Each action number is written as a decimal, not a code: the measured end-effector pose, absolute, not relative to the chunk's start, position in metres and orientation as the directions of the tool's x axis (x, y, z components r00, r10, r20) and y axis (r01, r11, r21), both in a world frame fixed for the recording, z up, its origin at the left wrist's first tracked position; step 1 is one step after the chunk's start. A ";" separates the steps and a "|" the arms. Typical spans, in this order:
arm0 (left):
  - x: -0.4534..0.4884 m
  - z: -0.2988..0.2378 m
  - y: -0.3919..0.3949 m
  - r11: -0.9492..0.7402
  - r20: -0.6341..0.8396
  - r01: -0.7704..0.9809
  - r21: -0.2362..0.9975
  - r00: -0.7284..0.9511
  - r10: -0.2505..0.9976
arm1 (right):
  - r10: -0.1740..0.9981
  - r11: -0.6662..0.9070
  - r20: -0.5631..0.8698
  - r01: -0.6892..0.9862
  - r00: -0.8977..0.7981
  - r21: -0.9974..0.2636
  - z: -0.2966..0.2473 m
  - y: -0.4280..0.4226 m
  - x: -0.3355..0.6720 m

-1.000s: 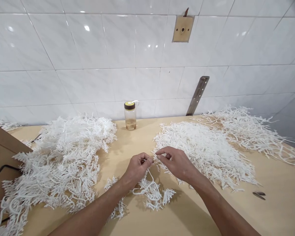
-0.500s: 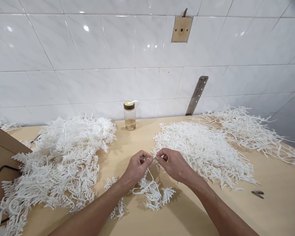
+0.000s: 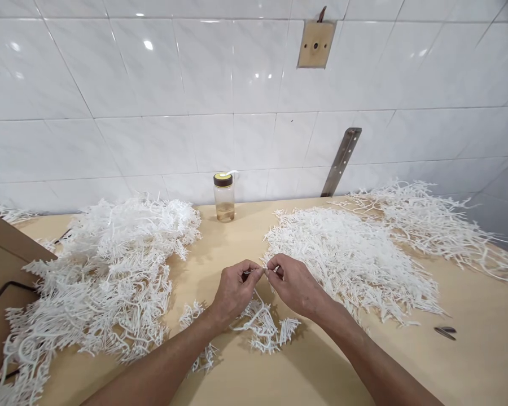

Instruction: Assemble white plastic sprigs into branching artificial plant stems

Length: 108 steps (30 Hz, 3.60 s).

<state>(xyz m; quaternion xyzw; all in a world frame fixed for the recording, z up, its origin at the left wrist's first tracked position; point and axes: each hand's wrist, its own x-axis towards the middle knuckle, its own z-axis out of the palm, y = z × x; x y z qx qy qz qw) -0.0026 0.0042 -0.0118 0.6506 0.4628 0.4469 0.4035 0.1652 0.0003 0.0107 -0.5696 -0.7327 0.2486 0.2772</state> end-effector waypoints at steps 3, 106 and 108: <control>-0.002 -0.009 0.002 -0.278 0.236 0.274 0.921 0.179 0.955 | 0.975 0.223 0.139 0.689 -0.176 -0.690 0.008 0.000 0.162; -0.008 -0.001 0.016 0.182 -0.172 -0.260 0.948 0.063 0.983 | 0.935 0.208 0.032 0.475 -0.353 -0.855 0.022 -0.012 0.154; -0.008 -0.001 0.016 0.176 -0.166 -0.259 0.950 0.060 0.984 | 0.929 0.197 0.009 0.476 -0.369 -0.857 0.023 -0.012 0.153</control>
